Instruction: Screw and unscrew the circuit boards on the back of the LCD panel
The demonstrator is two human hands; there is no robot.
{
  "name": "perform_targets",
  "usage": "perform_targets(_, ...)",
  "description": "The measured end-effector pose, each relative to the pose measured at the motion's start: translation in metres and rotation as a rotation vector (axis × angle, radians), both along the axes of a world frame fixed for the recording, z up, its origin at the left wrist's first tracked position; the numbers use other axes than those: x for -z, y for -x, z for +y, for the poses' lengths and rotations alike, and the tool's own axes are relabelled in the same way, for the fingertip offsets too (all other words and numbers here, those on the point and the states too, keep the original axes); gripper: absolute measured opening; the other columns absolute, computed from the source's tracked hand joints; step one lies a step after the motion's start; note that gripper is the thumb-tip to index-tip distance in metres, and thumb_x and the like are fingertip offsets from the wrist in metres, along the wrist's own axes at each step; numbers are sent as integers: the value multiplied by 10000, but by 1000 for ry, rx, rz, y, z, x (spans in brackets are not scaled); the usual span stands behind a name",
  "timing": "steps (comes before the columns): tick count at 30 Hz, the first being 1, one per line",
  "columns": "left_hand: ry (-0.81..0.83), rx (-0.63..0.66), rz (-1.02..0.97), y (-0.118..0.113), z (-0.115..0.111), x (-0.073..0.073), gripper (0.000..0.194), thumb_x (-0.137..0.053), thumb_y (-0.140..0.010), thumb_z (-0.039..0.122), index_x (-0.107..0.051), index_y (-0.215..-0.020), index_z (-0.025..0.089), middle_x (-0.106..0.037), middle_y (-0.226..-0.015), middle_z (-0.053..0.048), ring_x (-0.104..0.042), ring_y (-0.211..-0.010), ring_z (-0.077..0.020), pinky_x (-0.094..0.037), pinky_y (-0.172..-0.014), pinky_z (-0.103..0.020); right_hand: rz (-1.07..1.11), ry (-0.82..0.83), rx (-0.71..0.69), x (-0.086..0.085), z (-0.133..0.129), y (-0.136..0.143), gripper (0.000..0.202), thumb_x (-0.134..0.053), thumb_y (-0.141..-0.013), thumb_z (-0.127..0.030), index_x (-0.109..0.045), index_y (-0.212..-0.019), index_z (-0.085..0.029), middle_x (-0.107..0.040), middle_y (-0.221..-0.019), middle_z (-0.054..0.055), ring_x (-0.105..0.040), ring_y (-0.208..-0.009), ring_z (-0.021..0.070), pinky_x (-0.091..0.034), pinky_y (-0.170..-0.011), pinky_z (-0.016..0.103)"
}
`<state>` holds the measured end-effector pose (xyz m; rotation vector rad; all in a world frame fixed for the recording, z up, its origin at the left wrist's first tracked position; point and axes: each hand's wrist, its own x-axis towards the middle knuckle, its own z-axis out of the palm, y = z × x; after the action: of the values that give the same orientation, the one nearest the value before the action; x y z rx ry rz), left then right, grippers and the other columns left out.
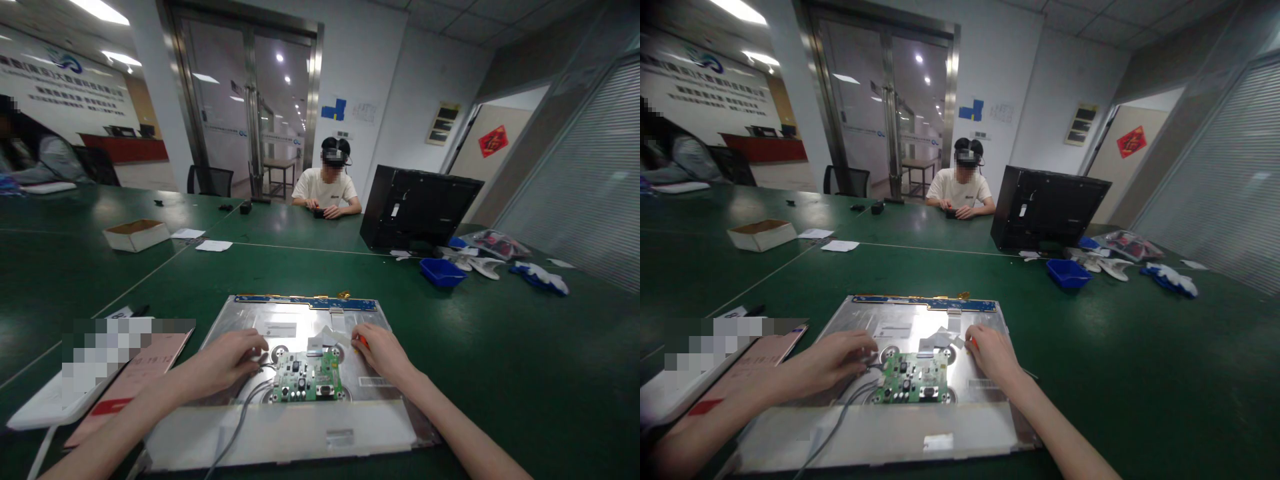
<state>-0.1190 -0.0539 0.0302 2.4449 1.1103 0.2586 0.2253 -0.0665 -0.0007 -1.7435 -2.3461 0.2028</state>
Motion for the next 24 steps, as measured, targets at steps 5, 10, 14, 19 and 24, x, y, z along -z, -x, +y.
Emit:
perform_targets(5,19,24,-39,-3,-3,0,160,-479,-856,172,-631,-901,196,-616,-927,-40,-578,-836,-185,-420,-739,-275,-9,-4,-10,-1,-3,2,144,-460,-913,-249,-596,-924,-201,-656,-924,51,-618,-838,187,-417,-726,277)
perform_targets(10,44,58,-98,0,-3,3,207,-441,-875,155,-643,-902,194,-625,-923,-41,-581,-852,-180,-424,-753,-273,-19,1,-62,-15,2,15,155,-467,-908,-227,-614,-946,-194,-674,-949,62,-624,-848,195,-416,-717,278)
perform_targets(14,63,54,-109,3,-2,1,198,-463,-845,128,-643,-894,192,-630,-911,-36,-582,-848,-180,-426,-749,-271,-3,6,-152,-28,15,36,143,-501,-894,-213,-630,-951,-190,-681,-989,58,-620,-872,186,-418,-735,271)
perform_targets(19,98,52,-111,2,0,-1,183,-476,-841,141,-646,-891,187,-635,-921,-39,-581,-852,-180,-430,-752,-267,28,28,-268,-31,42,59,117,-558,-848,-197,-665,-896,-197,-695,-950,45,-618,-859,176,-408,-711,255)
perform_targets(24,89,33,-94,3,5,6,172,-494,-835,160,-653,-897,182,-639,-887,-41,-579,-809,-179,-427,-714,-262,66,78,-345,-19,66,75,109,-606,-793,-172,-689,-854,-208,-710,-904,27,-625,-835,162,-400,-699,236)
